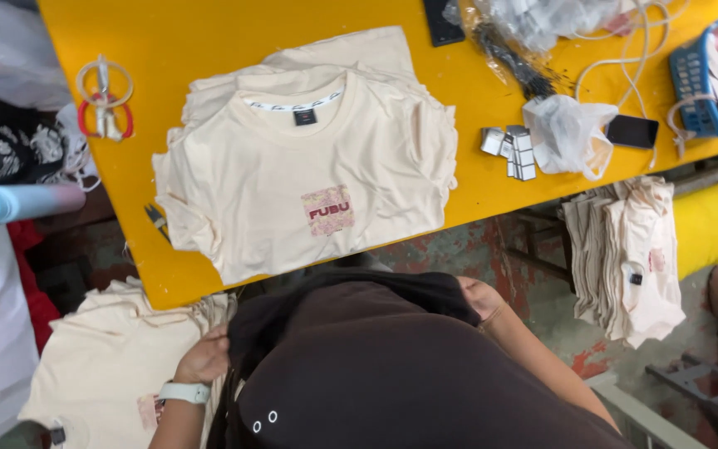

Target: Attaching tags to t-shirts using a tagging gun and stacking the finished items on a work table.

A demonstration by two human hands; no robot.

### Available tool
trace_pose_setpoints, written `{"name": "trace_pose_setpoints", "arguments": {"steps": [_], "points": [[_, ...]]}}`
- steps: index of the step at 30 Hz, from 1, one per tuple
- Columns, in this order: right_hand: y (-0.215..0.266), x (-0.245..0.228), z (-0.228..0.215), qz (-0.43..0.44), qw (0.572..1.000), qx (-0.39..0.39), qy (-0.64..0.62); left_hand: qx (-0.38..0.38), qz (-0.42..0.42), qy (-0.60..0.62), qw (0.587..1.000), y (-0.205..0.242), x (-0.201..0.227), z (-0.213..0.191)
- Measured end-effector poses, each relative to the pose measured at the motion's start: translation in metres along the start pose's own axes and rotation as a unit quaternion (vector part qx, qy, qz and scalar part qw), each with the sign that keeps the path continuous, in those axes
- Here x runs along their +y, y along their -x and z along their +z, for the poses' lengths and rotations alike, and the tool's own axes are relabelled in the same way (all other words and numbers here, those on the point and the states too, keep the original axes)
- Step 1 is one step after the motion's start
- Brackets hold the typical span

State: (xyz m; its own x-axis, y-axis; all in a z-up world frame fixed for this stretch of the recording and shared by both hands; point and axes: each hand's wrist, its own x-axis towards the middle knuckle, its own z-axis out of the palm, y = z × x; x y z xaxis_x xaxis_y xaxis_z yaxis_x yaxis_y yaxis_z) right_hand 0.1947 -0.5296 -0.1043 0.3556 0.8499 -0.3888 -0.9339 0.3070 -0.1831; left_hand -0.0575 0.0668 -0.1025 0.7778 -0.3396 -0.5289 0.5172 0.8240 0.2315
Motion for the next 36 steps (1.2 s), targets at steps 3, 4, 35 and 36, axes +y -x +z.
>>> {"name": "trace_pose_setpoints", "arguments": {"steps": [3, 4, 35, 36], "points": [[-0.024, -0.003, 0.080, 0.087, 0.986, 0.141, -0.001, -0.034, 0.134, 0.039, 0.990, -0.043, -0.024, -0.062], [-0.035, -0.009, 0.118, 0.093, 0.986, 0.138, 0.000, -0.030, 0.139, 0.040, 0.989, -0.046, -0.035, -0.054], [-0.028, -0.027, 0.092, 0.119, 0.908, 0.308, 0.258, 0.241, -0.200, -0.652, 0.690, -0.063, 0.024, 0.085], [-0.029, -0.030, 0.082, 0.173, 0.811, 0.380, 0.409, 0.230, -0.221, -0.860, 0.399, -0.062, 0.037, 0.114]]}}
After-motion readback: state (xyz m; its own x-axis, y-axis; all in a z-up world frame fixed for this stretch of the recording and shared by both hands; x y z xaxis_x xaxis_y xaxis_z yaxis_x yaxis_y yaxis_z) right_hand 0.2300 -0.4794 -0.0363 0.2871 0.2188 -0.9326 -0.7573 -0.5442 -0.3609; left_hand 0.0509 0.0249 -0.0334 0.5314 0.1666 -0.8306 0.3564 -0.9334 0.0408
